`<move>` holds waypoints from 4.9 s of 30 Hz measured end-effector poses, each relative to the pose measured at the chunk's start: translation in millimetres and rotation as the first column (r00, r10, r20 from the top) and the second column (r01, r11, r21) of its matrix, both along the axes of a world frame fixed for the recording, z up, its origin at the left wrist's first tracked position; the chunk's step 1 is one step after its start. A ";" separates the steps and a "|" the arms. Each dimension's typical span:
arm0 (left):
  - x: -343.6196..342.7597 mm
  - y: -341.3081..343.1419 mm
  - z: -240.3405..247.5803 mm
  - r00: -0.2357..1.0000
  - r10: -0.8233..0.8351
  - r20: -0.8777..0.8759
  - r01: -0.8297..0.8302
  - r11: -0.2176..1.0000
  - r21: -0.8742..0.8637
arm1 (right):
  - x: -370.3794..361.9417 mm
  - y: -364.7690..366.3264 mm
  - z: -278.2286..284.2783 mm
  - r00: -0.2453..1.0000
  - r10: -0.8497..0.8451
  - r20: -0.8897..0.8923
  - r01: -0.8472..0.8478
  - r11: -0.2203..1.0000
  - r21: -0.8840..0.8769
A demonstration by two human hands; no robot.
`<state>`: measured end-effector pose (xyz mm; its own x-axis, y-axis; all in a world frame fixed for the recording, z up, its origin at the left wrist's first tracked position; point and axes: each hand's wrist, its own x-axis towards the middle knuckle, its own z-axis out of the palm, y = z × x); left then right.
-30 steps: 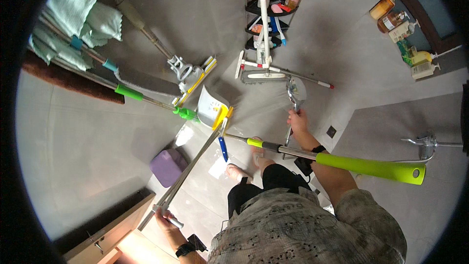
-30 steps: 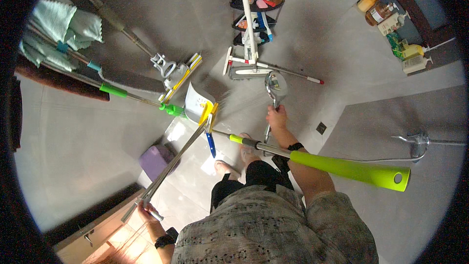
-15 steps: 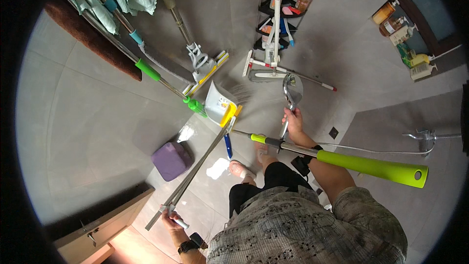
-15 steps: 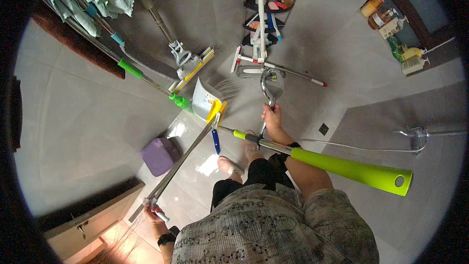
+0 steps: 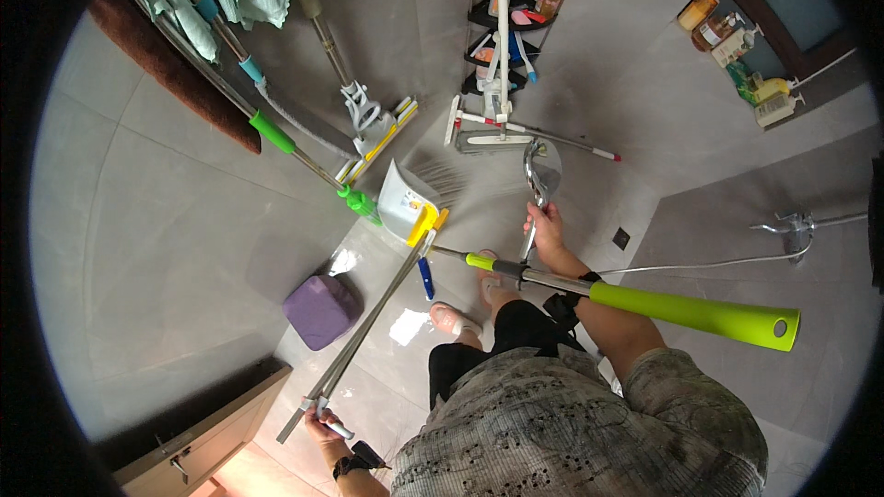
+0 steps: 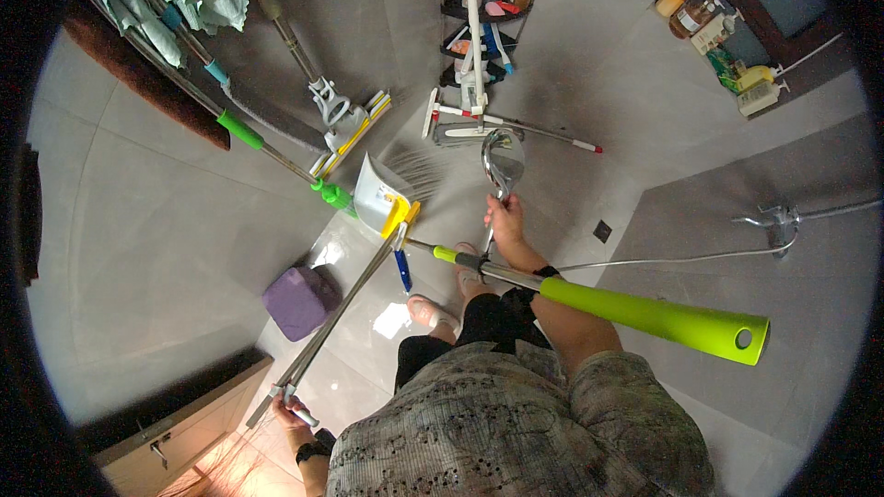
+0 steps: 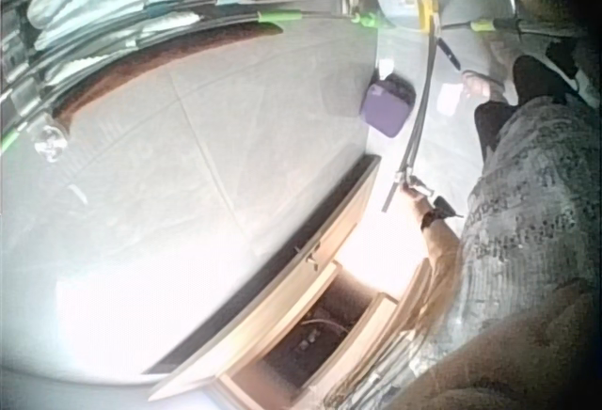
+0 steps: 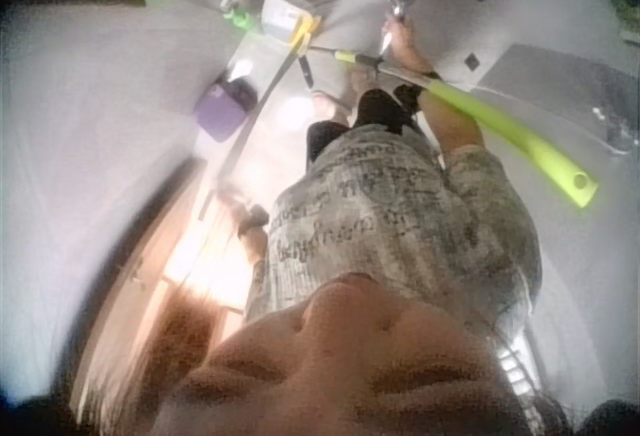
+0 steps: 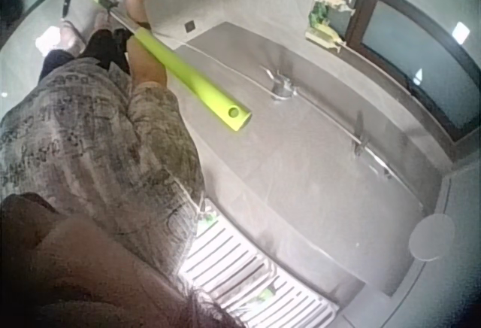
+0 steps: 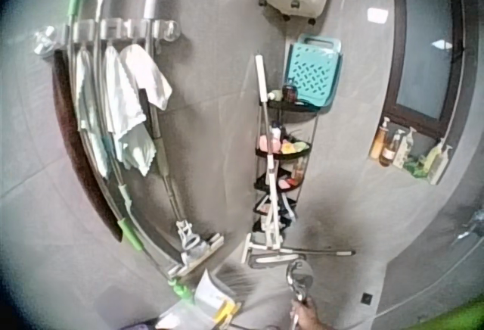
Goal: The person uses a squeegee to move water toward a floor drain, then picks up several mops, a broom, and a dustpan from the floor and handles a shower head.
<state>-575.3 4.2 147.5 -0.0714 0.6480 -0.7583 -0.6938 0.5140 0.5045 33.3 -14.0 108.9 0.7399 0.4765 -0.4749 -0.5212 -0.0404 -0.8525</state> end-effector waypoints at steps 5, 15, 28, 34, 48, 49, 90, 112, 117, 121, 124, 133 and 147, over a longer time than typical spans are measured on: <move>-8.6 1.3 -4.4 0.999 -0.009 -0.041 0.009 1.000 0.017 | -8.0 0.7 -2.9 0.999 -0.038 0.024 0.039 0.999 -0.037; 52.6 36.3 66.2 0.871 -0.167 -0.462 0.287 0.936 0.205 | -15.7 -1.6 3.2 0.999 0.009 0.046 -0.005 0.997 -0.077; 111.4 62.1 203.9 0.623 -0.377 -0.685 0.634 0.756 0.161 | -21.9 -11.2 27.3 0.653 0.372 0.660 -0.257 0.928 -0.268; 91.6 49.1 212.9 0.594 -0.305 -0.744 0.533 0.842 0.080 | -28.5 -3.1 44.1 0.538 0.451 0.712 -0.340 0.889 -0.306; 145.5 75.0 114.9 0.636 -0.173 -0.752 0.393 0.911 0.124 | -40.2 -3.2 23.6 0.573 0.510 0.642 -0.448 0.850 -0.276; 150.3 78.3 115.6 0.626 -0.182 -0.758 0.417 0.900 0.128 | -42.9 -1.1 25.9 0.613 0.506 0.606 -0.447 0.855 -0.262; 163.3 227.3 16.0 0.366 -0.340 -0.866 0.532 0.840 -0.104 | -45.4 7.2 52.8 0.444 0.593 0.672 -0.529 0.779 -0.338; 103.7 157.9 -30.5 -0.116 -0.457 -0.882 0.593 0.681 -0.431 | -43.1 14.0 55.9 0.359 0.572 0.737 -0.466 0.795 -0.390; 168.0 116.7 16.0 -0.418 -0.221 -0.881 0.432 0.805 -0.407 | -37.8 7.3 56.4 0.253 0.578 0.776 -0.412 0.790 -0.454; 220.6 93.1 62.7 -0.431 0.354 -0.830 0.785 0.601 -0.151 | -37.5 2.3 54.7 0.188 0.618 0.764 -0.384 0.762 -0.522; 283.4 70.8 56.1 0.166 -0.371 -0.914 0.924 0.383 0.013 | -49.1 7.6 60.2 0.101 0.603 0.791 -0.349 0.766 -0.540; 434.2 55.1 21.2 0.501 -0.860 0.098 0.842 0.511 0.172 | -64.3 10.0 63.9 -0.047 0.649 0.760 -0.254 0.728 -0.637; 425.9 75.7 -21.2 0.653 -0.660 0.370 0.571 0.751 0.331 | -59.5 -124.4 27.4 0.826 0.489 -0.282 -0.564 0.732 -0.382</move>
